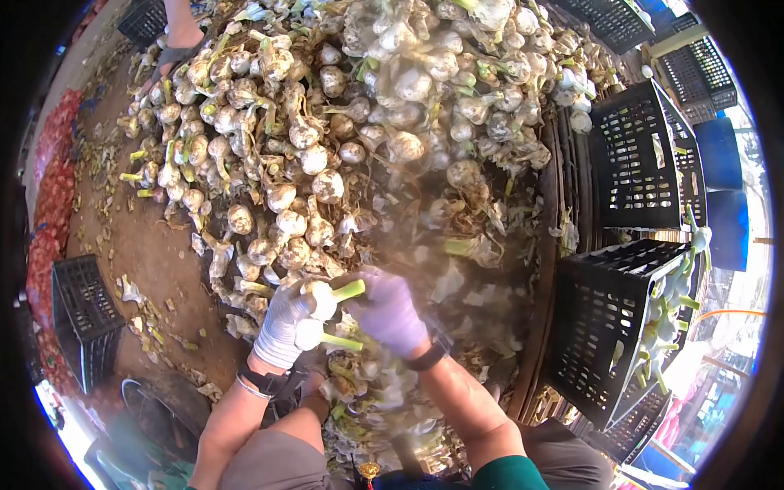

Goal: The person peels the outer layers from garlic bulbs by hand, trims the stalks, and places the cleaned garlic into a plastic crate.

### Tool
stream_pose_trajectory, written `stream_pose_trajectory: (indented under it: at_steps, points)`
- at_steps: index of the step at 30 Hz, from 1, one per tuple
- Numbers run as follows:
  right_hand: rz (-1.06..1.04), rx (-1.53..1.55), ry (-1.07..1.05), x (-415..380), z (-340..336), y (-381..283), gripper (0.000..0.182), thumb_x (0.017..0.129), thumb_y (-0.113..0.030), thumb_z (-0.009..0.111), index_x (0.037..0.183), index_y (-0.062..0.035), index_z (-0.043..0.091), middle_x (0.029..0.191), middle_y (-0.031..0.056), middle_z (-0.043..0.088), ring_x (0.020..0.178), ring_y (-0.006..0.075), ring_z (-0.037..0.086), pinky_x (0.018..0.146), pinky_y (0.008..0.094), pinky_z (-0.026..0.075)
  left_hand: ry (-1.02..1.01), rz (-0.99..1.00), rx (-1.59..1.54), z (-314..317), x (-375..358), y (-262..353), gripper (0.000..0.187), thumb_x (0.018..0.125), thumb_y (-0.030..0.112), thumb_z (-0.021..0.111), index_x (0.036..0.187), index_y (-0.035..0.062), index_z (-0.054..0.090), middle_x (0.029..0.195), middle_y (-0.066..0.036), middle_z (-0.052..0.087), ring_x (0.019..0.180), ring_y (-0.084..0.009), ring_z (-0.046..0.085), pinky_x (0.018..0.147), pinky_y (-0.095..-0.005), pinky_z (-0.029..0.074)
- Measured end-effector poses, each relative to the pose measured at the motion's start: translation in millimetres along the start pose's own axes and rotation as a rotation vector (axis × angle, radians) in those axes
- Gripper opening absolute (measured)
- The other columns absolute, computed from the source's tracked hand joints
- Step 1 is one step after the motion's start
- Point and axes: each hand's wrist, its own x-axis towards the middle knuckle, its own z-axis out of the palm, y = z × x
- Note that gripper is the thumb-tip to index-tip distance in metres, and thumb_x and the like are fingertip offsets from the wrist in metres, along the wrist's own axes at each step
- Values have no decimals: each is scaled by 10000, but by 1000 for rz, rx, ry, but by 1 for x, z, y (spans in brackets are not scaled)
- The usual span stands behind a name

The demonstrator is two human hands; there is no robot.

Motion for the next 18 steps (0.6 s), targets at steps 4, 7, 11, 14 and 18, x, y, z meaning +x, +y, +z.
stream_pose_trajectory:
  at_steps: [4, 7, 11, 14, 18]
  points:
    - [-513, -628, 11, 17, -6, 7, 299, 722, 62, 631, 998, -39, 687, 954, 78, 692, 903, 125, 638, 763, 301, 513, -106, 10, 5, 3, 1, 6, 400, 828, 308, 674, 1022, -38, 627, 847, -76, 665, 784, -142, 638, 701, -278, 538]
    - [-103, 51, -107, 13, -11, -5, 535, 761, 44, 617, 1282, -40, 530, 1185, 107, 603, 984, 162, 603, 842, 271, 501, -87, 51, -28, -4, 8, -5, 451, 830, 323, 674, 1063, -58, 608, 885, -93, 672, 798, -153, 652, 683, -285, 536]
    - [-76, 352, 63, 5, -36, 8, 591, 817, -125, 687, 1333, 28, 443, 1148, 134, 598, 905, 141, 615, 766, 269, 543, -4, 287, 337, 3, 8, -1, 534, 829, 408, 658, 1089, -54, 596, 884, -100, 659, 753, -153, 645, 656, -271, 525]
    - [58, 292, -48, -11, -20, 1, 446, 827, -212, 698, 1190, 13, 570, 870, 12, 647, 665, 82, 591, 606, 209, 488, -53, 373, 819, 12, 6, 8, 216, 742, 184, 730, 900, 107, 605, 1059, -95, 615, 829, -180, 639, 647, -284, 542]
    - [-112, 270, 4, -5, -15, -1, 304, 830, -273, 683, 990, -18, 640, 797, -26, 601, 624, 47, 497, 558, 195, 395, -99, 643, 920, -20, 16, -8, 432, 796, 145, 670, 1223, 148, 603, 1104, -120, 619, 910, -219, 659, 695, -297, 548]
